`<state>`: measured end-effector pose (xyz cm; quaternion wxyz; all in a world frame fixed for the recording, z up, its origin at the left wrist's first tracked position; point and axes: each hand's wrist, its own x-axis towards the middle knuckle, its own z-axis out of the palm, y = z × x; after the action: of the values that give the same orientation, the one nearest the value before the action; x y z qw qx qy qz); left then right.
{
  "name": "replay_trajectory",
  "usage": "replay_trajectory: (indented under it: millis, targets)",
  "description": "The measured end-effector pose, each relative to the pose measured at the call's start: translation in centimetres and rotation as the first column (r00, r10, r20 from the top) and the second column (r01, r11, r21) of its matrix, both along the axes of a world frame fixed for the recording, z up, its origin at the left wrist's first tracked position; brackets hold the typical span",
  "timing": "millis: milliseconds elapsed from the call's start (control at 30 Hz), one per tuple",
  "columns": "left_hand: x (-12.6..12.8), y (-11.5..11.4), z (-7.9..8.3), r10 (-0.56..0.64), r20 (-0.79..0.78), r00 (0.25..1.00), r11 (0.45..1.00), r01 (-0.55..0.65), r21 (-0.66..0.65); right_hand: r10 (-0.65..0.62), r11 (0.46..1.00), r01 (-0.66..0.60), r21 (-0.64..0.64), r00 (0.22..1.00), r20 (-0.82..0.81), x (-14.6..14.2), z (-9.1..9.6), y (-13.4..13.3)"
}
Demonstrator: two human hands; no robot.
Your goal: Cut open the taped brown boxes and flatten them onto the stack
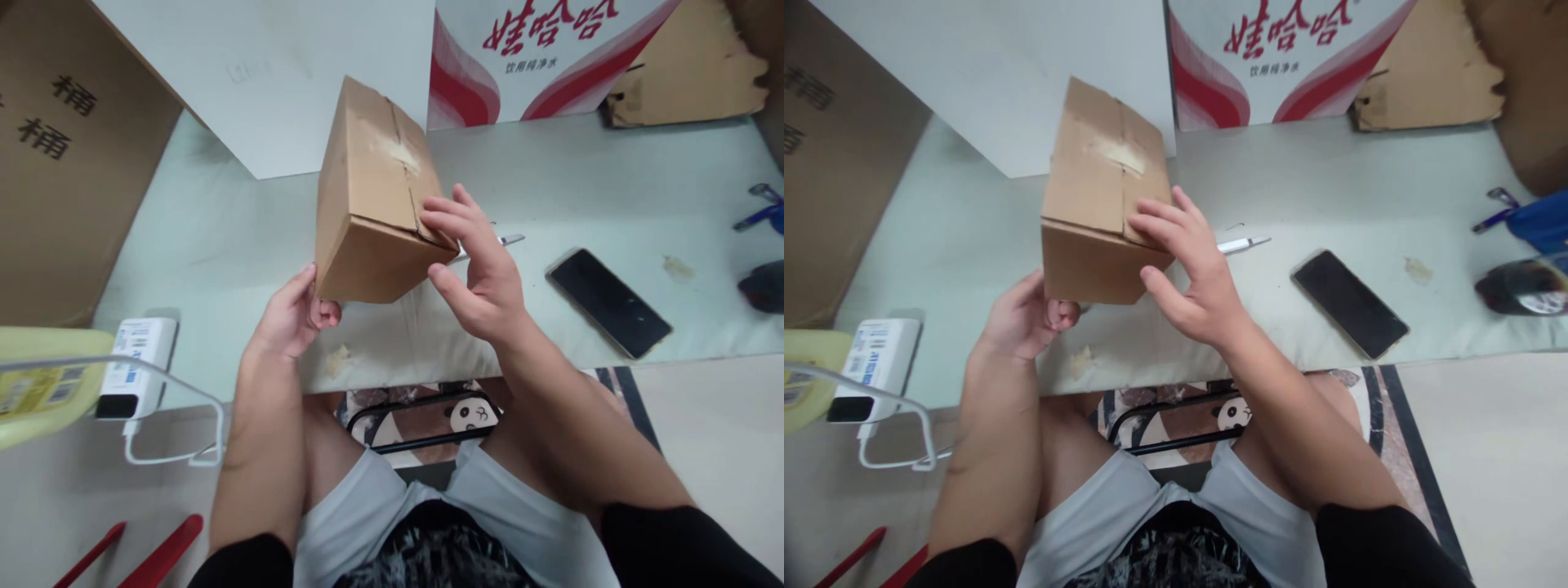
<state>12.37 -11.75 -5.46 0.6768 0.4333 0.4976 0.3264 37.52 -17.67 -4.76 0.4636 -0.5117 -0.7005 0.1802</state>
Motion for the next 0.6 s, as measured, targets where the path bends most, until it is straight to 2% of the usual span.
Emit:
replay_trajectory:
  millis: [100, 200, 267, 333, 367, 400, 467, 533, 600]
  targets:
    - [0.1, -0.3, 0.2, -0.121, 0.035, 0.992, 0.975, 0.126, -0.183, 0.012, 1.0, -0.011, 0.02, 0.999, -0.048, 0.1, 0.3, -0.3]
    - [0.0, -0.6, 0.0, -0.205, -0.117, 0.972, 0.962, 0.177, -0.209, 0.063, 0.996, -0.056, 0.068, 0.991, -0.119, 0.2, 0.4, -0.6]
    - [-0.1, -0.7, -0.4, -0.179, -0.314, 0.933, 0.982, 0.152, -0.109, 0.051, 0.996, -0.04, 0.083, 0.988, -0.145, 0.4, 0.4, -0.7]
    - [-0.1, -0.6, -0.8, -0.01, -0.457, 0.889, 0.995, 0.056, 0.088, 0.037, 0.995, -0.022, 0.1, 0.989, -0.144, 0.5, 0.4, -0.6]
    - [-0.1, -0.4, -1.0, 0.123, -0.469, 0.875, 0.978, -0.026, 0.208, 0.043, 0.994, -0.029, 0.107, 0.99, -0.131, 0.5, 0.4, -0.5]
    - [-0.1, -0.3, -1.3, 0.263, -0.432, 0.863, 0.937, -0.122, 0.327, 0.066, 0.993, -0.053, 0.109, 0.991, -0.112, 0.5, 0.4, -0.3]
    - [-0.1, -0.1, -1.8, 0.475, -0.242, 0.846, 0.796, -0.295, 0.529, 0.151, 0.985, -0.144, 0.095, 0.985, -0.079, 0.4, 0.4, -0.1]
    - [-0.1, 0.0, -2.3, 0.513, -0.033, 0.858, 0.652, -0.364, 0.666, 0.274, 0.96, -0.27, 0.071, 0.96, -0.054, 0.1, 0.5, -0.1]
    - [-0.3, 0.0, -2.8, 0.436, 0.05, 0.898, 0.537, -0.305, 0.786, 0.383, 0.923, -0.381, 0.055, 0.923, -0.029, -0.2, 0.6, -0.2]
